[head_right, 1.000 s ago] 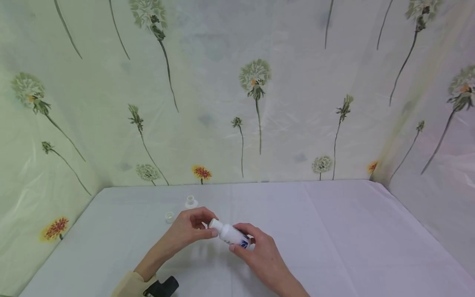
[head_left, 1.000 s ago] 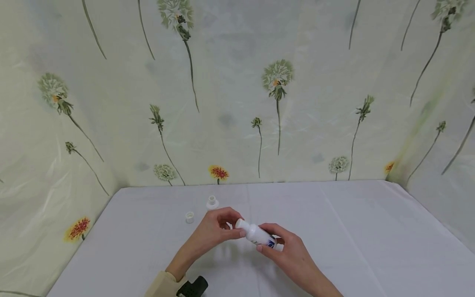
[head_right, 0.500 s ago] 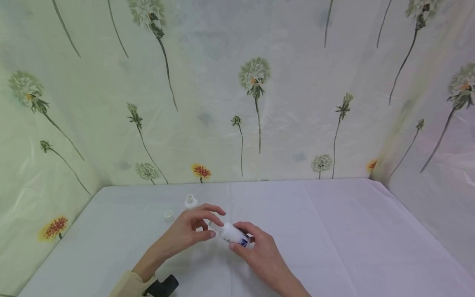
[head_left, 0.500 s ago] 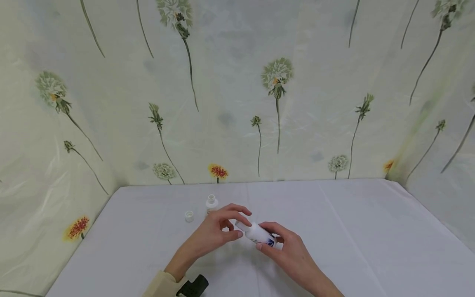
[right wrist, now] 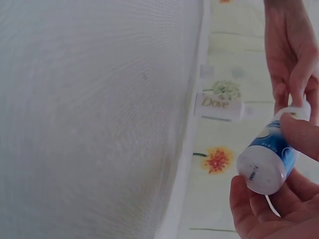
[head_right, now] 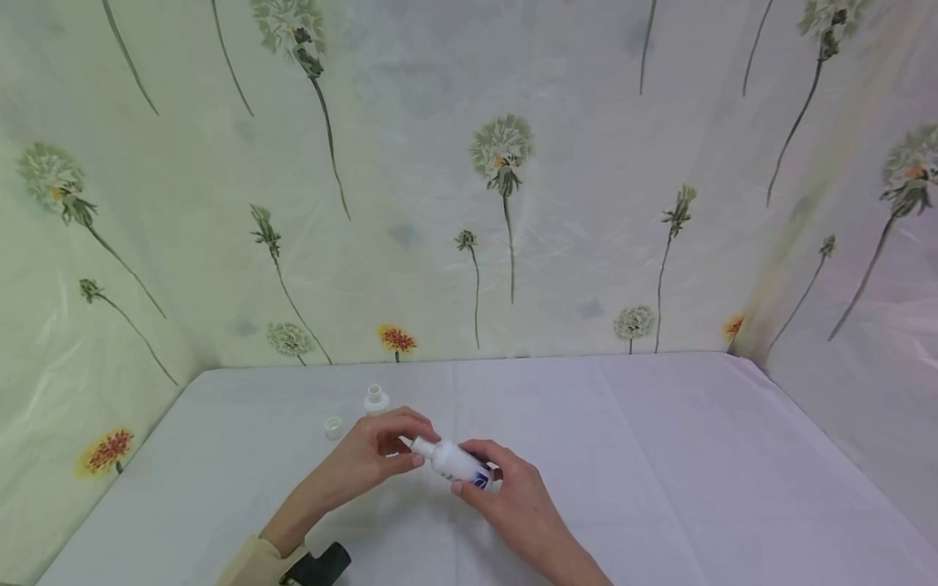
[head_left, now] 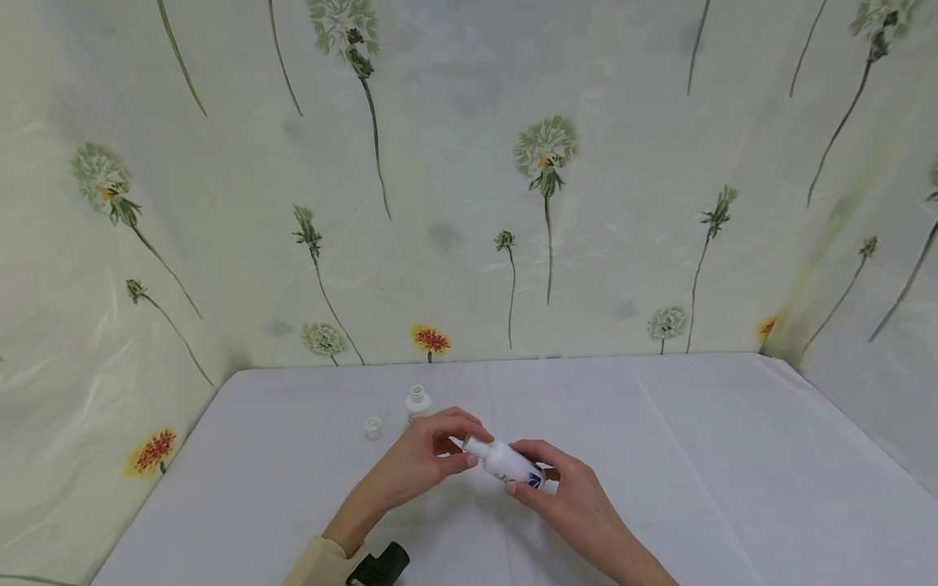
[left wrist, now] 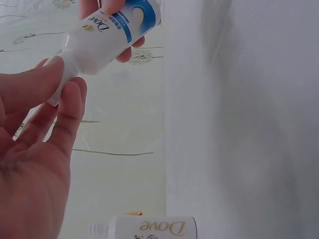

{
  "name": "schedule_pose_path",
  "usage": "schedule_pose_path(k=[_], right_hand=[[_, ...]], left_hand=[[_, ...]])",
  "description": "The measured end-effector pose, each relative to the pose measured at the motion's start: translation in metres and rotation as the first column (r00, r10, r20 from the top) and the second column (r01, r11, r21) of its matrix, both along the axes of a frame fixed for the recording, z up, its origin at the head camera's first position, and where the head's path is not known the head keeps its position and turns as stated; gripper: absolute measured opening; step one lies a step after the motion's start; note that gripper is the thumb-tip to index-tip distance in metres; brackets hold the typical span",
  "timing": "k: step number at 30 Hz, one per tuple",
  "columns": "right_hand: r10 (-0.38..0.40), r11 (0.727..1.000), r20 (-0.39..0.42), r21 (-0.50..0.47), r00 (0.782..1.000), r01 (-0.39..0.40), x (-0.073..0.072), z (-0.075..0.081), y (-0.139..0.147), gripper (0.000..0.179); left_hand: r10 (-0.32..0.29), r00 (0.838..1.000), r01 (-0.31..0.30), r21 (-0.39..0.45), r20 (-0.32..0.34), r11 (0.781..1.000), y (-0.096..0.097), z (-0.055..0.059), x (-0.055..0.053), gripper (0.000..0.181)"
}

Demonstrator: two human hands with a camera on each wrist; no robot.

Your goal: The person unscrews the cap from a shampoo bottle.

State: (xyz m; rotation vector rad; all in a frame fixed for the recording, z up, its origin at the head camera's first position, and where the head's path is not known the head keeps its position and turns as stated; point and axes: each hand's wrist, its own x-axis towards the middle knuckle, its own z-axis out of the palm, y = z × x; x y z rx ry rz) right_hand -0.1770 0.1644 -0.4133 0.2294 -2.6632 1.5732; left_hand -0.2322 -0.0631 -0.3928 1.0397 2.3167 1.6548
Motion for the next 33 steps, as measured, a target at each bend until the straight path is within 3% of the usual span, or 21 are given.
schedule_pose_path(k=[15,26,33], right_hand=[[-0.010,1.000,-0.025,0.015,1.000,0.011,0.0014,0.0007,0.0000,0.038],[-0.042,0.999,-0.010,0.009,0.999,0.043,-0.0002,0.0022,-0.0010,0.037],[-0.069,0.997,0.010,-0.025,0.998,0.069,-0.0017,0.0019,-0.0009,0.042]], left_hand=[[0.035,0.999,-0.036,-0.062,-0.019,0.997,-0.0027,0.0008,-0.0007,0.023],[0.105,0.995,-0.104,-0.057,0.000,0.993,-0.0068,0.0039,-0.0002,0.022],[0.101,0.995,-0.101,-0.021,0.018,0.995,-0.0071,0.0026,-0.0014,0.024]])
